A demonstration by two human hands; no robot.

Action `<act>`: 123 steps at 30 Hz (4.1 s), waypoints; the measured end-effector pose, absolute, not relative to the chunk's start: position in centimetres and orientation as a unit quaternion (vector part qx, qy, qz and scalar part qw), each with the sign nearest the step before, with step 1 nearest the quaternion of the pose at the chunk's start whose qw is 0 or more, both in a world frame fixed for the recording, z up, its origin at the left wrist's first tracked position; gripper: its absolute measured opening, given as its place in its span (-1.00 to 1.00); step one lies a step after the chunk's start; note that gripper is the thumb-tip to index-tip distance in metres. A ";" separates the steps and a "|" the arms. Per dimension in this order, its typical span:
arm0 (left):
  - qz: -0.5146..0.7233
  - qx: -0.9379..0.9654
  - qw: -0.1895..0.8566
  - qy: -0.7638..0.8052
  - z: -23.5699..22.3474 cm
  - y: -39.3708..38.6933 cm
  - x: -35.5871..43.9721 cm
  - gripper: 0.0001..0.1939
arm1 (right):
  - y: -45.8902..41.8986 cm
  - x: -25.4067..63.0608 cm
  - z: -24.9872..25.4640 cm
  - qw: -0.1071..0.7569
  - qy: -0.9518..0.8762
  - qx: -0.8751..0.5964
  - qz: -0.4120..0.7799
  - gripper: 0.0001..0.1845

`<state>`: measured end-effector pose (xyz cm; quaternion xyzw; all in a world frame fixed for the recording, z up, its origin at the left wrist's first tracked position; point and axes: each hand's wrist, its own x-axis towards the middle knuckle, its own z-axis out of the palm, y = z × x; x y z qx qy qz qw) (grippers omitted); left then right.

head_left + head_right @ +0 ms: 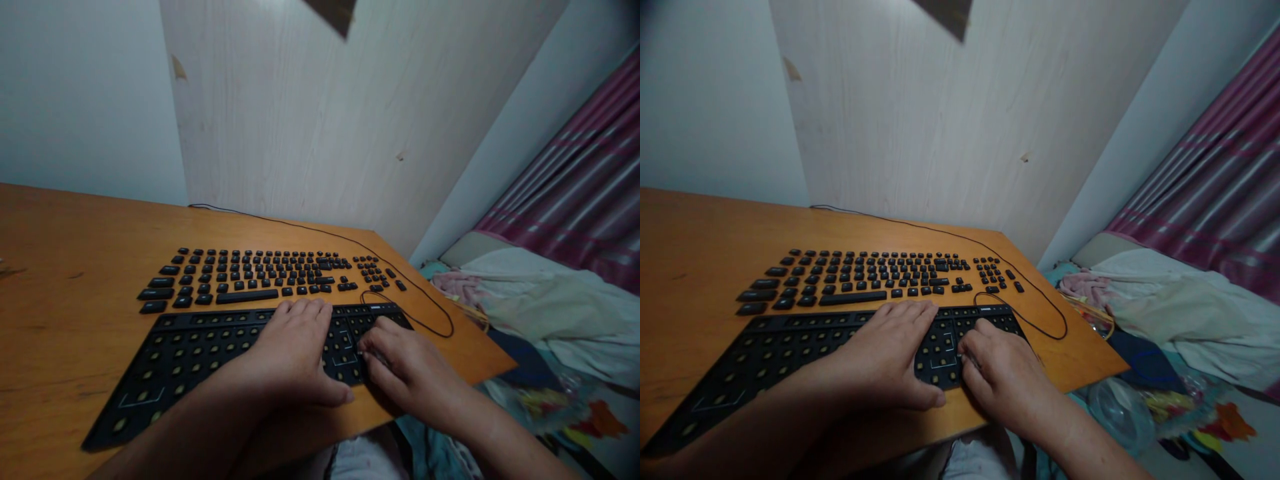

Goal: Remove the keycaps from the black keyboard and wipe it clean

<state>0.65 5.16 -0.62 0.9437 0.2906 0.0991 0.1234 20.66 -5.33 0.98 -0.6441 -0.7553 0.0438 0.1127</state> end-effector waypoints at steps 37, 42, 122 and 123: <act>0.093 0.942 0.123 0.297 -0.2 5.4 0.8 0.17 | -1.0 27.9 0.9 0.182 -0.676 -0.688 0.190 -0.94; 0.085 0.941 0.124 0.303 -0.4 5.4 0.7 0.17 | 0.2 28.1 2.5 0.093 -0.672 -0.703 0.214 -0.86; 0.131 0.941 0.140 0.280 -1.0 5.3 1.1 0.11 | -0.9 27.7 3.2 -0.027 -0.739 -0.672 0.042 -0.80; 0.135 0.940 0.141 0.280 -1.1 5.3 1.1 0.11 | -0.9 27.5 3.1 -0.015 -0.740 -0.671 0.047 -0.79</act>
